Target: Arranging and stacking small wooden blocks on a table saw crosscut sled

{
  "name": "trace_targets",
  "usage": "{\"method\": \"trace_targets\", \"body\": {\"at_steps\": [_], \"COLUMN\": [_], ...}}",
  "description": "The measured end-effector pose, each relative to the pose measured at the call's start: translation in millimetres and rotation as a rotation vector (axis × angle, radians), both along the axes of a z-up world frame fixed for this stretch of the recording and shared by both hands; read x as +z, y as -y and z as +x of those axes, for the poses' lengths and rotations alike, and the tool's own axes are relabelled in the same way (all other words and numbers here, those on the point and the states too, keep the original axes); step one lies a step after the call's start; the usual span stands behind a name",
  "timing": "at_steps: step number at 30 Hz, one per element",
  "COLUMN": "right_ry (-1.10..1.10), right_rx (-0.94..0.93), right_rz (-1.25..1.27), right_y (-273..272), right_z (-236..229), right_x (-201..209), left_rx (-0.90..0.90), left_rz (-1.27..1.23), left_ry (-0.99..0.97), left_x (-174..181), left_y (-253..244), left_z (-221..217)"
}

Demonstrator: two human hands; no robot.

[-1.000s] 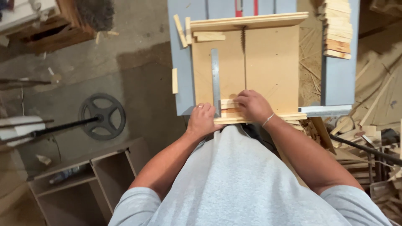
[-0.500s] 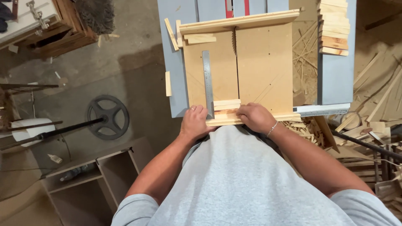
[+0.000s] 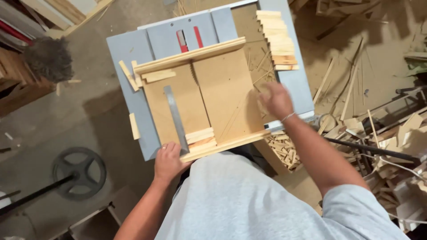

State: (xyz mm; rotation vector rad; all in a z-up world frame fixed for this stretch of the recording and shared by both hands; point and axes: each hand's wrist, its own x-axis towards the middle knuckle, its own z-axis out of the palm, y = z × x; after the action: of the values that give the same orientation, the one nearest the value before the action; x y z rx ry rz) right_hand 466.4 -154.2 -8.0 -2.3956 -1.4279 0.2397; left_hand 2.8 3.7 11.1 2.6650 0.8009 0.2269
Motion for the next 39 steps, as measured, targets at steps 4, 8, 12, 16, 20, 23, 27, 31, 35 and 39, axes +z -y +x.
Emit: {"method": "trace_targets", "body": {"at_steps": [4, 8, 12, 16, 20, 23, 27, 31, 35, 39], "right_ry": [0.203, 0.268, 0.301, 0.234, 0.198, 0.167, 0.199, 0.240, 0.300, 0.283], "right_rx": [-0.065, 0.027, 0.147, 0.146, 0.174, 0.194, 0.198, 0.223, 0.215, 0.196], "right_rz": [-0.321, -0.524, -0.516, -0.447, -0.382, -0.395, -0.404, -0.449, -0.482, -0.459], "right_y": [-9, -34, -48, -40, -31, -31, -33, -37, -37, -29], "right_z": [91, 139, 148, 139, 151, 163, 167, 174, 171, 164], "right_x": [10, 9, 15, 29, 9, 4, -2, -12, -17, -18], "left_rx": [0.044, 0.065, 0.094, 0.087, 0.085, 0.097, 0.095, 0.099, 0.079, 0.078], "left_rz": [0.054, 0.070, 0.068, 0.054, 0.064, 0.079, 0.068, 0.077, 0.056, 0.042], "left_ry": [0.006, -0.023, -0.039, -0.036, -0.038, -0.040, -0.037, -0.052, -0.055, -0.072], "left_x": [0, -9, -8, -5, -9, -11, -15, -21, -8, -9], "left_y": [2, 5, 7, 6, 6, 7, 7, 7, 6, 3], "left_z": [3, 2, 4, 7, 5, 5, 4, 0, 4, 6]}}
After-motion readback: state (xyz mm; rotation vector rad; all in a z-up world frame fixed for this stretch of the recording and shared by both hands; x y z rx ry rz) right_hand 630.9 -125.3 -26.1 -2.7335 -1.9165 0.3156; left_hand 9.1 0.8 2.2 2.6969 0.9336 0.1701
